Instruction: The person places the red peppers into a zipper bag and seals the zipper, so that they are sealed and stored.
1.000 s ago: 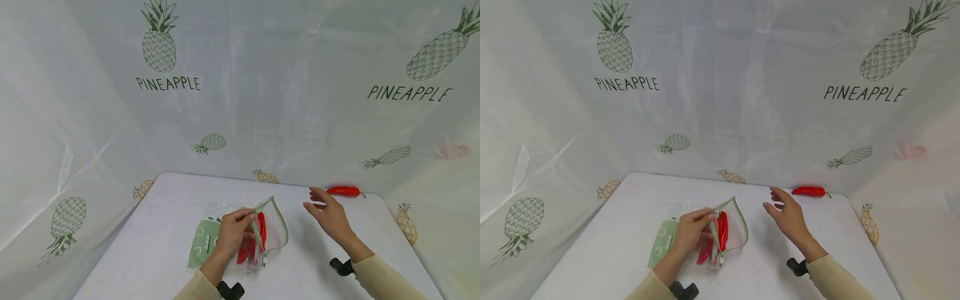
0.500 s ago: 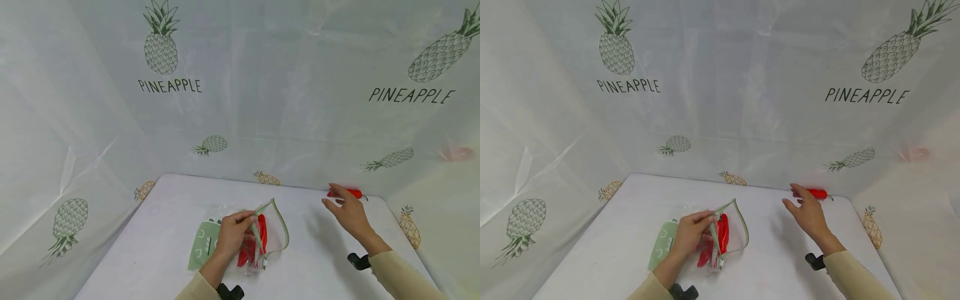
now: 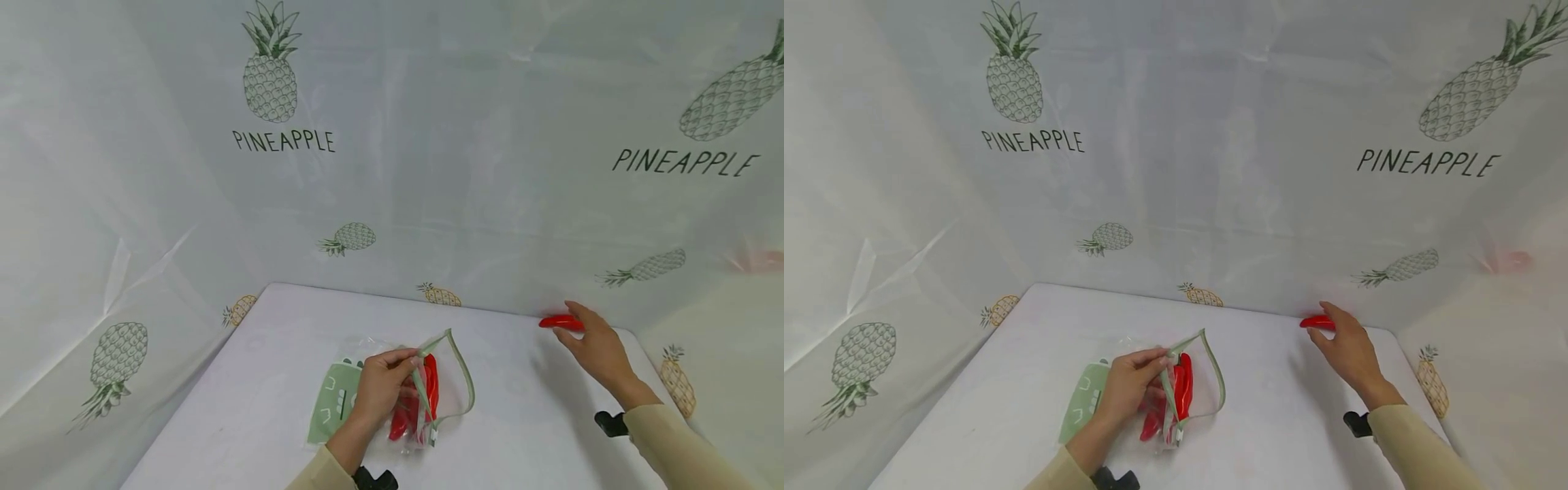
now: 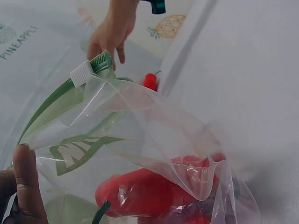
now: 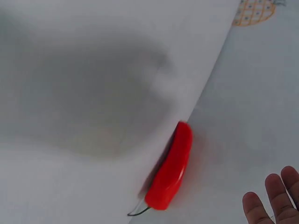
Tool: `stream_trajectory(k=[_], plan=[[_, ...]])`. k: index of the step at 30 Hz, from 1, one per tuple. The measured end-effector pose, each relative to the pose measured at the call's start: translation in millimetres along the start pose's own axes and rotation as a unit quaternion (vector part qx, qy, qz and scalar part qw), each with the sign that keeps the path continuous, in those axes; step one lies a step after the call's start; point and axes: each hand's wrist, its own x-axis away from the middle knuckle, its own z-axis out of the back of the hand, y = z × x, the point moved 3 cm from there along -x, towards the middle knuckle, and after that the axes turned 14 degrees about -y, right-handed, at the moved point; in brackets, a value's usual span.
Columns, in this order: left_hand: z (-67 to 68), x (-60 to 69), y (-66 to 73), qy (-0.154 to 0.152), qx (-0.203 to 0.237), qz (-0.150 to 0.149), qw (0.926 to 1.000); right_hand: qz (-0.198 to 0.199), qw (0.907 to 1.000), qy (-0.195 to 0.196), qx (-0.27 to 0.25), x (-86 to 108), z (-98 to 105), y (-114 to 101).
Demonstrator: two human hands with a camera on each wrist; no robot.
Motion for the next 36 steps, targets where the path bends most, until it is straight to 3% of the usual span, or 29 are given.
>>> stream_trajectory(k=[14, 21, 28, 36], plan=[[-0.8, 0.1, -1.3, 0.004, -0.003, 0.016, 0.9999, -0.013, 0.9987, -0.041, 0.028, -15.2, -4, 55], [0.6, 1.3, -1.6, 0.005, -0.009, 0.022, 0.9997, -0.04, 0.9966, -0.062, 0.036, -29.7, -9, 81], [-0.6, -0.1, -1.8, -0.003, 0.001, 0.016, 0.9999, -0.055, 0.9951, -0.081, 0.015, -43.2, -15, 95], [-2.2, -5.1, -4.8, -0.004, 0.01, 0.018, 0.9998, -0.027, 0.9938, -0.106, 0.02, -53.5, -19, 104]])
